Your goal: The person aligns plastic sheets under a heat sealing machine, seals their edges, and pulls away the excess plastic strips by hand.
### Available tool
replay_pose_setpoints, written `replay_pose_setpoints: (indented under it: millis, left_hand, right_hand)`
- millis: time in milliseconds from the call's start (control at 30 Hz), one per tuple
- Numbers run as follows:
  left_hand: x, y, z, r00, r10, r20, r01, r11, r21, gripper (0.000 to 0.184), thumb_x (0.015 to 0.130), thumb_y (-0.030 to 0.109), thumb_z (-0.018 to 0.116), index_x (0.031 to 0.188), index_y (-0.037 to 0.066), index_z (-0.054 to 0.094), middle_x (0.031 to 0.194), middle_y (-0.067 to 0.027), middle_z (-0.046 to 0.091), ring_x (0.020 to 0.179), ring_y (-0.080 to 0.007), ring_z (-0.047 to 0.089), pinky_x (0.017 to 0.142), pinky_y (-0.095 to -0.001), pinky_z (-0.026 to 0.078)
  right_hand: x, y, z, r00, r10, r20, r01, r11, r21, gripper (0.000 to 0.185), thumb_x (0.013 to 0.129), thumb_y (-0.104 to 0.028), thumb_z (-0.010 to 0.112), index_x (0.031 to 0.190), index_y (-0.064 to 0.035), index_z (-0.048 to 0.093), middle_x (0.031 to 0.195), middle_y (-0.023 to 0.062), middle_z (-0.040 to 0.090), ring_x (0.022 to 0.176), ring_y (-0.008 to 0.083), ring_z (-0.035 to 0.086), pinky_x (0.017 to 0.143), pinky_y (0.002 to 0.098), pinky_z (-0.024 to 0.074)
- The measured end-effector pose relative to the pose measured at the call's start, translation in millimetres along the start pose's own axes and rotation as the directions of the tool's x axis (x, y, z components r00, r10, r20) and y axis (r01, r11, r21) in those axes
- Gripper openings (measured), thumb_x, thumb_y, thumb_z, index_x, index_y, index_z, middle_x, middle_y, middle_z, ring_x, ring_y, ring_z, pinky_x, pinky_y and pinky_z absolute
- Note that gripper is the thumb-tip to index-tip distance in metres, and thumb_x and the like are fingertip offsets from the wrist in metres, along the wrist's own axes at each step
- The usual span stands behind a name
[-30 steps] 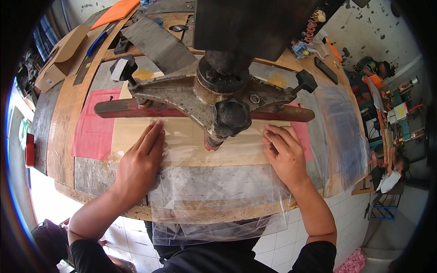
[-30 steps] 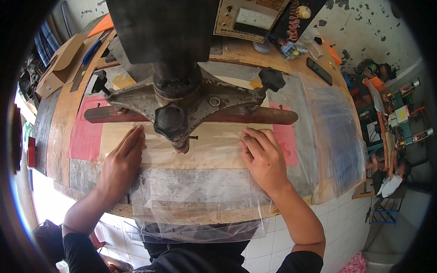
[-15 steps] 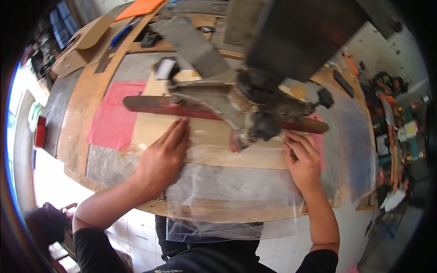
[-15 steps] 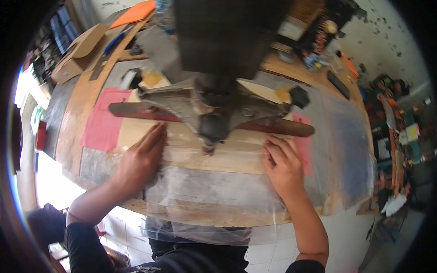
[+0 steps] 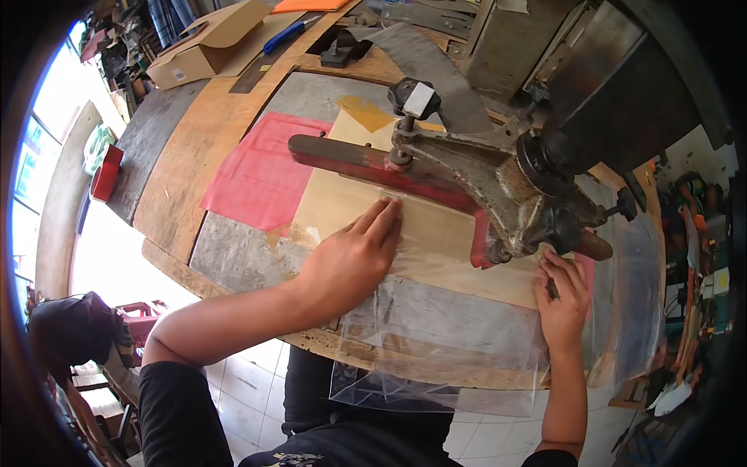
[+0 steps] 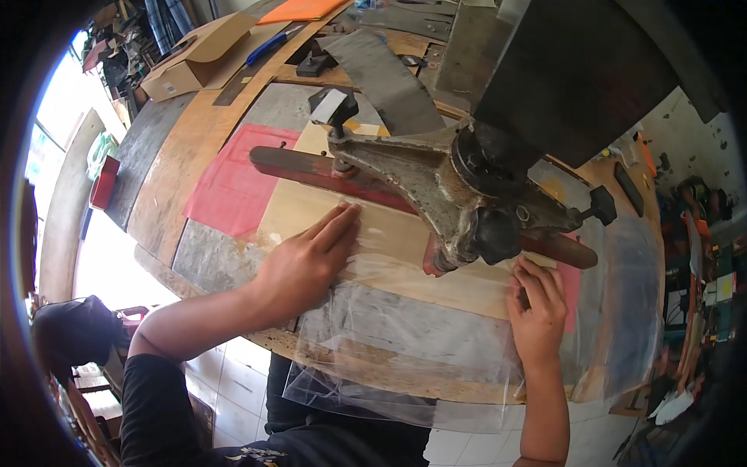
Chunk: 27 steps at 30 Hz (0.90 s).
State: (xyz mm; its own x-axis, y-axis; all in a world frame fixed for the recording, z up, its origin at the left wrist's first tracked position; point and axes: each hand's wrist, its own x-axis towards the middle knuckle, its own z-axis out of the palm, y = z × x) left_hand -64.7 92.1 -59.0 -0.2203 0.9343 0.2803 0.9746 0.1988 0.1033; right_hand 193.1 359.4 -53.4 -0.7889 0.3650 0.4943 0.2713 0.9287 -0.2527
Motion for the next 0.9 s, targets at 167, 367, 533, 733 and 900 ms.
replay_pose_setpoints:
  millis: [167, 367, 533, 733, 900]
  left_hand:
    - [0.4, 0.1, 0.9, 1.000, 0.009, -0.003, -0.009, 1.000, 0.018, 0.045, 0.093, 0.002, 0.065, 0.136, -0.013, 0.064, 0.158, -0.0260, 0.053, 0.149, -0.0364, 0.053, 0.111, -0.0408, 0.058]
    - [2.0, 0.8, 0.5, 1.000, 0.010, -0.015, -0.010, 1.000, 0.024, 0.043, 0.095, 0.004, 0.065, 0.134, -0.013, 0.065, 0.157, -0.0259, 0.054, 0.149, -0.0356, 0.053, 0.111, -0.0401, 0.058]
    - [2.9, -0.6, 1.0, 1.000, 0.027, -0.012, -0.027, 0.999, 0.045, 0.050, 0.092, 0.005, 0.062, 0.137, -0.016, 0.062, 0.155, -0.0288, 0.054, 0.148, -0.0374, 0.054, 0.112, -0.0393, 0.056]
    - [3.3, 0.0, 1.9, 0.999, 0.049, -0.014, -0.048, 0.996, 0.069, 0.058, 0.089, 0.007, 0.060, 0.141, -0.018, 0.059, 0.153, -0.0319, 0.055, 0.146, -0.0390, 0.055, 0.114, -0.0391, 0.054]
    - [2.3, 1.8, 6.2, 0.998, 0.019, -0.060, -0.015, 0.997, 0.075, 0.038, 0.101, 0.009, 0.062, 0.131, -0.013, 0.066, 0.154, -0.0253, 0.057, 0.145, -0.0348, 0.056, 0.109, -0.0389, 0.058]
  right_hand:
    - [0.4, -0.3, -0.8, 1.000, -0.005, 0.006, 0.005, 1.000, 0.002, 0.032, 0.079, 0.012, 0.077, 0.110, 0.0050, 0.077, 0.119, 0.0139, 0.077, 0.107, 0.0344, 0.070, 0.092, 0.0428, 0.0600]
    - [1.1, -0.4, -2.5, 1.000, 0.001, 0.003, -0.001, 1.000, -0.004, 0.028, 0.082, 0.010, 0.077, 0.110, 0.0056, 0.076, 0.118, 0.0147, 0.077, 0.107, 0.0348, 0.070, 0.091, 0.0434, 0.0596]
    - [4.5, -3.1, -5.9, 1.000, 0.002, 0.017, -0.002, 1.000, -0.022, 0.027, 0.083, 0.009, 0.077, 0.109, 0.0054, 0.076, 0.118, 0.0143, 0.077, 0.107, 0.0349, 0.070, 0.092, 0.0437, 0.0597]
    - [2.8, -3.3, -6.3, 1.000, 0.020, 0.014, -0.019, 1.000, -0.008, 0.025, 0.084, 0.008, 0.077, 0.109, 0.0040, 0.077, 0.119, 0.0133, 0.076, 0.109, 0.0341, 0.070, 0.093, 0.0439, 0.0601]
    - [2.0, -3.1, -4.9, 1.000, 0.013, 0.011, -0.013, 1.000, -0.012, 0.025, 0.085, 0.007, 0.077, 0.109, 0.0028, 0.078, 0.120, 0.0136, 0.077, 0.109, 0.0329, 0.071, 0.095, 0.0420, 0.0597]
